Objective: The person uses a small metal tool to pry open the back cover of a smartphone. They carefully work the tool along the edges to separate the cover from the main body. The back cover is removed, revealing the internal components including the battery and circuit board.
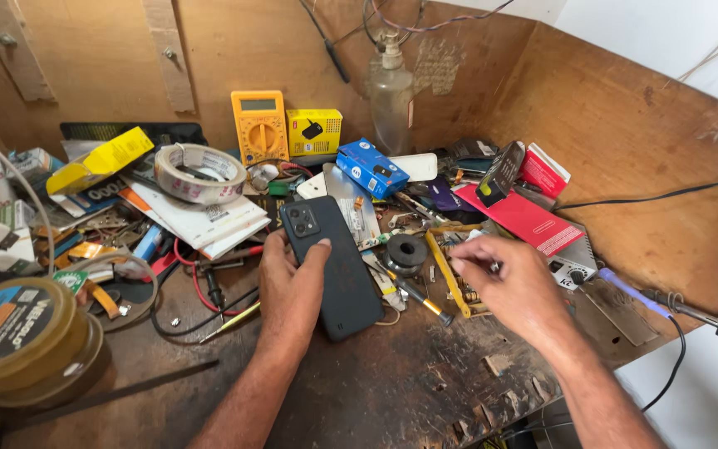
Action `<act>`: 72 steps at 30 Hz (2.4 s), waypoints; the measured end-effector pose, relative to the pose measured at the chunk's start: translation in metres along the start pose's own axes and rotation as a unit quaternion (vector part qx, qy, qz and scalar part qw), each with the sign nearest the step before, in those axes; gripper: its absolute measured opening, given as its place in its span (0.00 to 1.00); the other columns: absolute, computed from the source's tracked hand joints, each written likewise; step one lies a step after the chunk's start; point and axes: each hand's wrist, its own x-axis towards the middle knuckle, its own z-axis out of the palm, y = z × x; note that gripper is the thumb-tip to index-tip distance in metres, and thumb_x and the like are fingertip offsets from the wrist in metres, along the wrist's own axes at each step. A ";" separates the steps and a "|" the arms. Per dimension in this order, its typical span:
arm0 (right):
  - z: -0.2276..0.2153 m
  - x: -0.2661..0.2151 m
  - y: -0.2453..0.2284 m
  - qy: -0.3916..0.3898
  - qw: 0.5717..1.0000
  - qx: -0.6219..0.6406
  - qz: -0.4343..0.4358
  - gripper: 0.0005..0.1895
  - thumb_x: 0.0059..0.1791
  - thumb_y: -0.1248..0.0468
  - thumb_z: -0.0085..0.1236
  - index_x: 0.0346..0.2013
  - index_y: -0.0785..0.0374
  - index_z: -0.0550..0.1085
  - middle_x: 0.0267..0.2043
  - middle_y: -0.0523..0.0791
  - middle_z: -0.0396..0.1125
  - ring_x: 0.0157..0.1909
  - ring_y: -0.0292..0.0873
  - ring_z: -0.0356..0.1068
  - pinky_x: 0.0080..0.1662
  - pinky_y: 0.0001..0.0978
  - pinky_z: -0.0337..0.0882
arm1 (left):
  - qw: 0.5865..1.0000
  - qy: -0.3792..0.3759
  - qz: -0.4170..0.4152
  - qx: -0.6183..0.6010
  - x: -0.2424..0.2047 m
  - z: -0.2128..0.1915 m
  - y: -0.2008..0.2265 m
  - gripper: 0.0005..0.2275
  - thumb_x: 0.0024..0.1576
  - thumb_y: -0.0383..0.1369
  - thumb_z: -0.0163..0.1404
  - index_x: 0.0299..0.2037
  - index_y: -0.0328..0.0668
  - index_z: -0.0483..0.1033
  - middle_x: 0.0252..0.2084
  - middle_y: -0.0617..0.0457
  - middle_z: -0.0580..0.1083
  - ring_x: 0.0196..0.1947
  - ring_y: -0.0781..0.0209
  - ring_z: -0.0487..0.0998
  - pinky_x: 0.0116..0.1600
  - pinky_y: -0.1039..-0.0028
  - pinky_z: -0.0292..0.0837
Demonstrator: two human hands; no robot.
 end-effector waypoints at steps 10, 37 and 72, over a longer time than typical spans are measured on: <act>0.041 0.019 -0.032 -0.031 0.974 -0.044 -0.220 0.27 0.44 0.59 0.66 0.56 0.64 0.74 0.58 0.56 0.67 0.61 0.56 0.64 0.58 0.47 0.64 | 0.998 0.003 0.043 -0.039 0.001 0.002 -0.005 0.16 0.54 0.31 0.55 0.50 0.32 0.72 0.35 0.50 0.80 0.31 0.66 0.79 0.35 0.74 0.75; 0.072 -0.032 -0.034 0.124 0.950 -0.105 -0.268 0.13 0.44 0.63 0.62 0.41 0.64 0.78 0.57 0.52 0.67 0.65 0.57 0.60 0.61 0.51 0.60 | 0.994 -0.001 0.002 -0.113 0.007 -0.011 -0.002 0.15 0.55 0.22 0.51 0.53 0.30 0.73 0.40 0.47 0.80 0.34 0.63 0.80 0.38 0.73 0.76; 0.071 -0.040 -0.034 0.058 0.946 -0.075 -0.309 0.13 0.42 0.62 0.68 0.37 0.65 0.79 0.52 0.51 0.71 0.63 0.55 0.63 0.62 0.49 0.63 | 0.983 -0.100 -0.025 -0.152 -0.006 -0.036 -0.006 0.15 0.52 0.20 0.53 0.50 0.27 0.72 0.42 0.45 0.80 0.38 0.60 0.82 0.44 0.72 0.79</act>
